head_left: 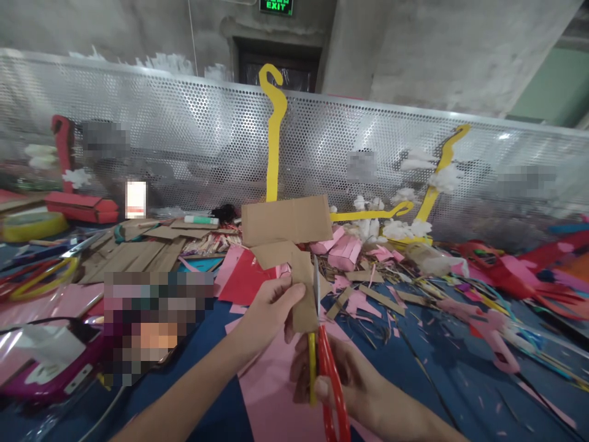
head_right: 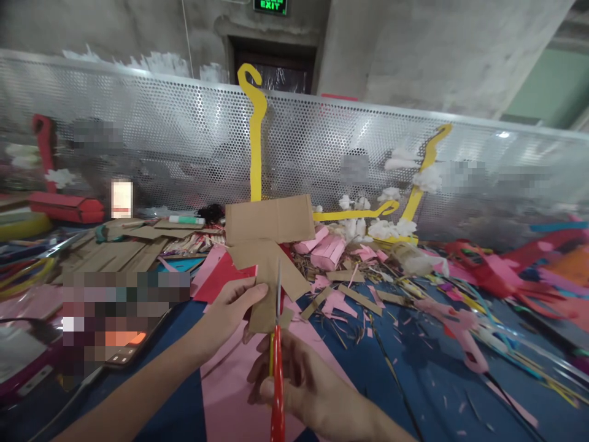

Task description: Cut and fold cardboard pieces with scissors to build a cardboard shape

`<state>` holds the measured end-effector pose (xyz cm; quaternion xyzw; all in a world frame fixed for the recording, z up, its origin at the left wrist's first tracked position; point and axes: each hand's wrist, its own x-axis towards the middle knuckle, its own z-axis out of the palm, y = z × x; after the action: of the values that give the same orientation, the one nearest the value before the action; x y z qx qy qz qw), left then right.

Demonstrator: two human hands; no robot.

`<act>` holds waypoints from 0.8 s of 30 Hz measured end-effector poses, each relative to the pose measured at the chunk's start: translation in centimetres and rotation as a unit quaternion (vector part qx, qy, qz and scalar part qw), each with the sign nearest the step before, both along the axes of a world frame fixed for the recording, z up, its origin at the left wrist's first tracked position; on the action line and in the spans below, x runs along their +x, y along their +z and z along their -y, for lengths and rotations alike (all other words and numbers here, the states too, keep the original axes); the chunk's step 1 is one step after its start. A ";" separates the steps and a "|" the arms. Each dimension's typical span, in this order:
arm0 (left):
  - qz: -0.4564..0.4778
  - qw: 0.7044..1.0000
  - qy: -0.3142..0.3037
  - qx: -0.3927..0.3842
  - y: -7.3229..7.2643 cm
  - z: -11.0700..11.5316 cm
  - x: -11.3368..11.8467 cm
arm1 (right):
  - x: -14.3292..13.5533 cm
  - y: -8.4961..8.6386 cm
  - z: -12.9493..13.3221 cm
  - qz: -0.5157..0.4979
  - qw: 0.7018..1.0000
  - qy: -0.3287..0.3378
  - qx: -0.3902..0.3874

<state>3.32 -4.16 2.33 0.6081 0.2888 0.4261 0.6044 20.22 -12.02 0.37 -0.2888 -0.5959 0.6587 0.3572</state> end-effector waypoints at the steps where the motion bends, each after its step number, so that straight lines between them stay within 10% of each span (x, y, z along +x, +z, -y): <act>1: 0.001 1.000 0.000 -0.002 0.0 0.0 0.0 | 0.0 0.1 0.0 0.007 1.000 -0.003 0.001; 24: -0.023 0.999 0.030 -0.003 -0.6 0.0 -0.1 | -0.4 -0.4 -0.1 0.015 1.000 0.007 0.007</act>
<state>3.24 -4.17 1.72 0.6067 0.3219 0.4289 0.5868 19.85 -11.94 -0.01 -0.2915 -0.6080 0.6525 0.3459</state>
